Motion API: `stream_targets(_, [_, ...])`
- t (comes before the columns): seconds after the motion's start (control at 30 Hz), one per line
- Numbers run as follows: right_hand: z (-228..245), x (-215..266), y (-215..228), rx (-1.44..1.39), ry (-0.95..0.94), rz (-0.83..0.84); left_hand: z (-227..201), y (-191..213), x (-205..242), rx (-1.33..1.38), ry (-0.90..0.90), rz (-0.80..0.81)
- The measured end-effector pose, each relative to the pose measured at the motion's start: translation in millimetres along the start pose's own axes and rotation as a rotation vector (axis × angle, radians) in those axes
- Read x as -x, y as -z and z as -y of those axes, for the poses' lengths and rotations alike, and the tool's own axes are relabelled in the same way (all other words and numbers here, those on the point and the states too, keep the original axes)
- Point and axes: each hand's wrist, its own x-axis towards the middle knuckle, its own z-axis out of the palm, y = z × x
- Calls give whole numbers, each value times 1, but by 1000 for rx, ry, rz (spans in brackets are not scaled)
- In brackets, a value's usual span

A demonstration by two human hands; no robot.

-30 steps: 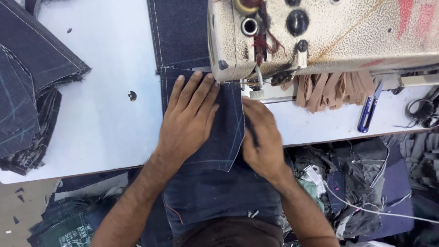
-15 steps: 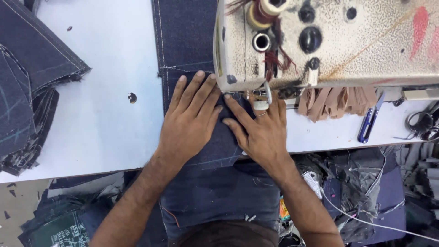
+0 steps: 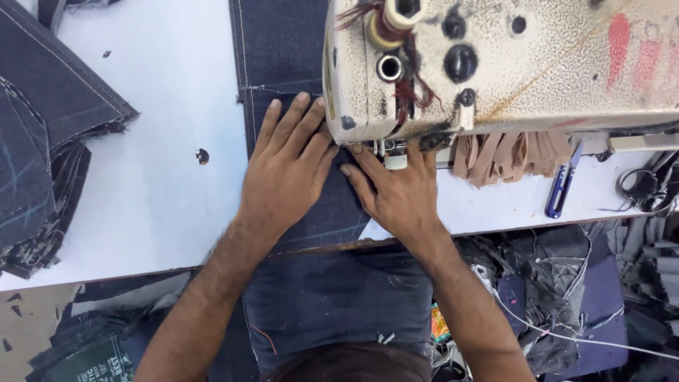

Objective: Sew denim fabric pieces together using an industrial sewing machine.

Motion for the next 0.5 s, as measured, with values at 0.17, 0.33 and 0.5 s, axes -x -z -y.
stream_targets(0.17, [2,-1,2,31,5,15,-2,4,5,29,1,6])
stream_targets(0.33, [3,22,15,-163,53,1,-20,39,26,149,-55,124])
stream_targets(0.5, [6,57,29,-362,103,48,-37,63,58,262,-63,385])
